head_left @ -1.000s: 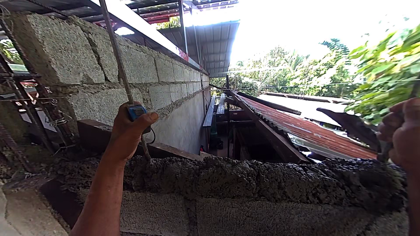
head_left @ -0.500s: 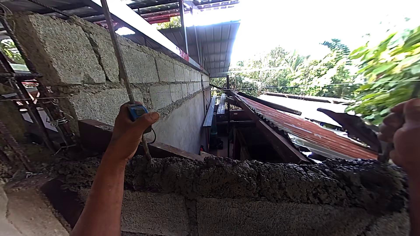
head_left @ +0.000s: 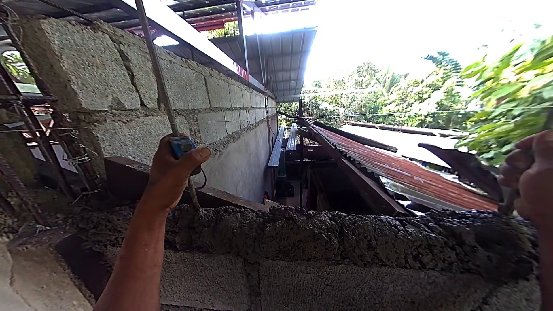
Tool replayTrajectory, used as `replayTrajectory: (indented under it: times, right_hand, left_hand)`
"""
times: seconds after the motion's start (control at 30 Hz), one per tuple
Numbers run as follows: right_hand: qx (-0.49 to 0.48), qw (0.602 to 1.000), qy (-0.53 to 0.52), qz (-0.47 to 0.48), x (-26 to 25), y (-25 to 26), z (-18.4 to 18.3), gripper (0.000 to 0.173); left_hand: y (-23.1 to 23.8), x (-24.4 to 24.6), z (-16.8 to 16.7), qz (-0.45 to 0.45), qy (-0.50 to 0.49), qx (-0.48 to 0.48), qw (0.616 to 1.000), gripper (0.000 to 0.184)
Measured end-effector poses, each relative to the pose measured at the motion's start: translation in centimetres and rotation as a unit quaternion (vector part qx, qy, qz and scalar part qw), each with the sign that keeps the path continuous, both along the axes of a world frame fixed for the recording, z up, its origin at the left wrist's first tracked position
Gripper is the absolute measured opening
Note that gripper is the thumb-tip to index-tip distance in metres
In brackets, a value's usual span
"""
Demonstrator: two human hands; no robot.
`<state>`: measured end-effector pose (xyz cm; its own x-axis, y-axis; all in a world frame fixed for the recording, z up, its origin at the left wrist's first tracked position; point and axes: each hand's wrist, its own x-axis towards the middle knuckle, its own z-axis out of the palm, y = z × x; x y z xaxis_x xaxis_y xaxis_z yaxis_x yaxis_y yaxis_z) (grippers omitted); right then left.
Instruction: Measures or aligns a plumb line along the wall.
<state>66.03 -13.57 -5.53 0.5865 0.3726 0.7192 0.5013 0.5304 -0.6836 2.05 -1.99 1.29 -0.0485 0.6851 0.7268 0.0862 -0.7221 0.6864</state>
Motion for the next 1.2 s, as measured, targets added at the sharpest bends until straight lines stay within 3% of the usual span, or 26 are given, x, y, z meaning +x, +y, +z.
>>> replayTrajectory:
  times: [1.2]
  right_hand:
    - [-0.001, 1.000, 0.003, 0.010, -0.29, -0.21, 0.03, 0.036]
  left_hand:
    - [-0.02, 0.05, -0.07, -0.001, 0.006, -0.001, 1.000, 0.070]
